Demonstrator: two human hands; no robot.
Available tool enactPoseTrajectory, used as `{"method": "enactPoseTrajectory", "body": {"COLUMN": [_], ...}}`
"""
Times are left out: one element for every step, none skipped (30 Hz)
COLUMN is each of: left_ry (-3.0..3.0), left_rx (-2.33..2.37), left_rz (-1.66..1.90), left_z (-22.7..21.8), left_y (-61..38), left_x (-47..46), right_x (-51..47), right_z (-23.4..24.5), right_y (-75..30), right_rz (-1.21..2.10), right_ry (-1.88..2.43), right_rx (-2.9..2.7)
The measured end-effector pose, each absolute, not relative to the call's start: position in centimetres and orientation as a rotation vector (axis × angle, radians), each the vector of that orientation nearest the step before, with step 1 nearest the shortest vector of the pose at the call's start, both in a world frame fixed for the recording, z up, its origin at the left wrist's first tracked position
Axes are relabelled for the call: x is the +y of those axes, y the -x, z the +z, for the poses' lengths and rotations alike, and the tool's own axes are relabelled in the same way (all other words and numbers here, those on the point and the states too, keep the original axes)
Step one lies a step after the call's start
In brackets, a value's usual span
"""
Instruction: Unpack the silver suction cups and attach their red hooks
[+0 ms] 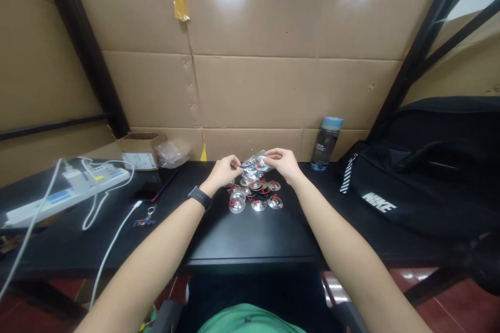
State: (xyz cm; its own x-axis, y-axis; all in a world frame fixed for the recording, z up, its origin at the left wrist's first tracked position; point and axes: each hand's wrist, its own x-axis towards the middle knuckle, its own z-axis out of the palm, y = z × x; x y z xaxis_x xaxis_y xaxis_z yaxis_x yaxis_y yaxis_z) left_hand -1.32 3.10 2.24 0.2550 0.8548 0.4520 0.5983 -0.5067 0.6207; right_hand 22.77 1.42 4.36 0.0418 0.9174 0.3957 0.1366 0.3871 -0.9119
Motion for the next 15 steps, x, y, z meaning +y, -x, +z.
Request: {"method": "enactPoseTrajectory", "body": {"left_ry": [-2.232, -2.258, -2.286, -2.313, -2.336, -2.352, -2.365, -2.377, -2.389, -2.399, -2.408, -2.412, -2.412, -2.409, -2.404], "left_rx": [1.333, 1.331, 1.334, 1.339, 1.344, 1.344, 1.335, 1.316, 1.292, 1.267, 1.243, 1.221, 1.202, 1.186, 1.172], "left_rz": [1.087, 1.061, 1.038, 1.022, 1.012, 1.006, 1.0, 0.992, 0.979, 0.965, 0.951, 0.942, 0.938, 0.939, 0.946], "left_z": [2.2, 2.2, 2.2, 2.1, 2.1, 2.0, 1.9, 1.8, 1.7, 1.6, 1.5, 1.4, 1.3, 1.2, 1.2], "left_y": [1.3, 1.3, 1.3, 1.3, 1.3, 1.3, 1.3, 1.3, 1.3, 1.3, 1.4, 1.4, 1.4, 1.4, 1.4], "left_x": [3.0, 3.0, 3.0, 3.0, 3.0, 3.1, 3.2, 3.2, 3.3, 3.3, 3.4, 3.4, 3.4, 3.4, 3.4], "right_x": [1.4, 1.5, 1.5, 1.5, 1.6, 1.6, 1.6, 1.6, 1.6, 1.6, 1.6, 1.6, 1.6, 1.6, 1.6], "right_z": [4.4, 4.3, 4.3, 4.2, 4.1, 4.1, 4.0, 4.0, 3.9, 3.9, 3.9, 4.0, 4.0, 4.0, 4.1], "right_y": [-22.8, -22.8, -22.7, -22.7, -22.6, -22.5, -22.4, -22.3, -22.3, -22.2, -22.2, -22.2, -22.2, -22.2, -22.3], "right_rz": [0.781, 0.767, 0.757, 0.75, 0.746, 0.747, 0.751, 0.757, 0.759, 0.758, 0.754, 0.749, 0.743, 0.737, 0.729], "right_ry": [1.027, 1.027, 1.024, 1.018, 1.013, 1.01, 1.012, 1.015, 1.019, 1.02, 1.017, 1.01, 1.001, 0.995, 0.99], "right_rx": [-1.424, -1.428, -1.429, -1.428, -1.428, -1.433, -1.443, -1.455, -1.463, -1.466, -1.464, -1.456, -1.448, -1.44, -1.432]}}
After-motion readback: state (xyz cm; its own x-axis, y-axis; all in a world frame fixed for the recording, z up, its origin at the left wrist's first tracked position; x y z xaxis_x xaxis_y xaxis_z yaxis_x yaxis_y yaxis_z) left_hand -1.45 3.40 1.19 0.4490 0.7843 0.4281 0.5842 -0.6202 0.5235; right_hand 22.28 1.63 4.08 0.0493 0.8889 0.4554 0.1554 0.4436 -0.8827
